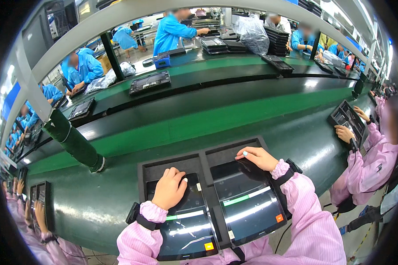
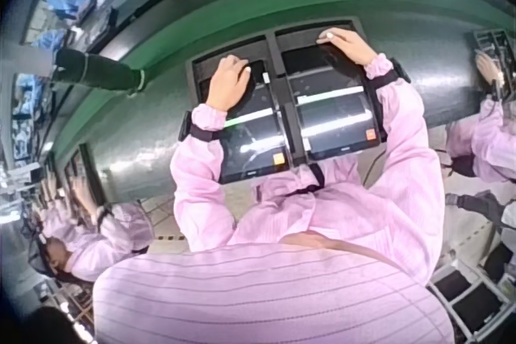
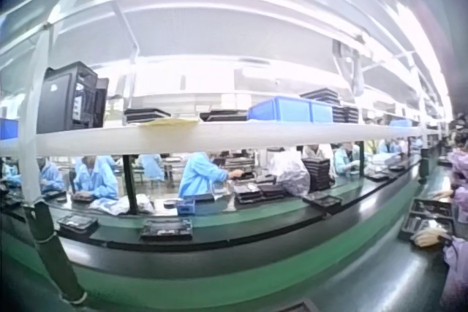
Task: The person operates a dual-screen electronic tablet by hand to run quality control and diagnostic software checklists on an electronics manufacturing line.
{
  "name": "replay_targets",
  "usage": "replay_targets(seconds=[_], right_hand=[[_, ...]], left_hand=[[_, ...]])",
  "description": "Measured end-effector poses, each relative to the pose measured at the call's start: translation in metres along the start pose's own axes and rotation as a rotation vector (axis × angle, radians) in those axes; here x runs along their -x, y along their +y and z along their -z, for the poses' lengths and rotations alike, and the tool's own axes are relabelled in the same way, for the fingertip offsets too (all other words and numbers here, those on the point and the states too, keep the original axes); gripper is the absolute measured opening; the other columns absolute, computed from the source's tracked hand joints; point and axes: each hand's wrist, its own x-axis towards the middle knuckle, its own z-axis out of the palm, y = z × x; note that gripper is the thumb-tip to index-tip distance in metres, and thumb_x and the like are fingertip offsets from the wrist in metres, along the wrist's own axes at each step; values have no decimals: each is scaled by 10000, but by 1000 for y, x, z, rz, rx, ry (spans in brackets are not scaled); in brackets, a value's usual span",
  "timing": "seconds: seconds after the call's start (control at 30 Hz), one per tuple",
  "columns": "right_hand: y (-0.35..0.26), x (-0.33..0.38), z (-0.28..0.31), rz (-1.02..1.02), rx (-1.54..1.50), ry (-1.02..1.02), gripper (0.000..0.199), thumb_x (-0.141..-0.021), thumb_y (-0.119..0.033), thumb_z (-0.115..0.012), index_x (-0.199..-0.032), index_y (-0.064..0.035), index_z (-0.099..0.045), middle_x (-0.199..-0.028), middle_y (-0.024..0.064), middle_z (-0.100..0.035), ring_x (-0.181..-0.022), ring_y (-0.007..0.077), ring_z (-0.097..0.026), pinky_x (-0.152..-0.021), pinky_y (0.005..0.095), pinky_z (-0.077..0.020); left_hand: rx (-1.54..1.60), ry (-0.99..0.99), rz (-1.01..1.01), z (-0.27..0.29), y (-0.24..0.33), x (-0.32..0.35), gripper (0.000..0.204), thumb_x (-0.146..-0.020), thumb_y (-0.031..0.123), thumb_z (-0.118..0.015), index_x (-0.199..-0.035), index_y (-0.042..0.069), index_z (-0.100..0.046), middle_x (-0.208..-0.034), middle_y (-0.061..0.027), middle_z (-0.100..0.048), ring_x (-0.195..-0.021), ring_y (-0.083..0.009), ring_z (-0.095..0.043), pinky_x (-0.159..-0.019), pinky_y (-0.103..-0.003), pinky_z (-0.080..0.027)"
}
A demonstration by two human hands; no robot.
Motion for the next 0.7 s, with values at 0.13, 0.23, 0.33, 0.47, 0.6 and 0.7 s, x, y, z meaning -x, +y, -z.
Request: replay_targets(seconds=[0.13,0.23,0.33,0.47,0.6,0.7], right_hand=[[-2,2,0,3,21,7,277,-945,-184,-414,-1044,26,-565,-1006,107,-639,-992,170,-578,-901,285,-414],[-3,2,-2,9,54,10,275,-945,-183,-414,-1041,26,-566,-1004,107,-639,-986,170,-581,-901,285,-414],[-3,2,-2,-3,13,4,272,-945,-179,-416,-1041,26,-565,-1000,106,-640,-987,169,-580,-900,286,-414],[7,-1,-1,24,-11,34,256,-925,-178,-443,-1023,21,-572,-972,105,-644,-966,185,-584,-876,297,-423],[-20,21,-5,208,488,301,183,-863,-141,-503,-954,-16,-601,-896,104,-632,-891,259,-579,-832,349,-428],[-32,67,-25,202,418,338,147,-781,-51,-535,-895,-62,-627,-908,89,-599,-915,271,-535,-861,370,-403]], left_hand=[[23,-15,39,0,2,0,225,-825,115,-507,-983,-13,-605,-881,-110,-516,-877,-281,-504,-761,-354,-431],[23,-15,38,0,0,2,229,-828,114,-503,-987,-15,-606,-881,-113,-516,-878,-281,-503,-770,-354,-427],[48,-14,27,1,-1,1,231,-831,115,-498,-988,-17,-606,-880,-116,-514,-878,-282,-502,-776,-356,-424],[40,-39,43,3,0,-1,234,-830,111,-497,-995,-19,-601,-898,-117,-522,-890,-284,-504,-785,-355,-424],[34,-98,-52,24,9,9,265,-810,106,-516,-1041,-7,-582,-999,-127,-535,-961,-293,-502,-835,-352,-416],[-79,-127,-143,39,23,43,325,-771,143,-557,-1088,85,-592,-1150,-133,-503,-1095,-323,-455,-946,-443,-338]])
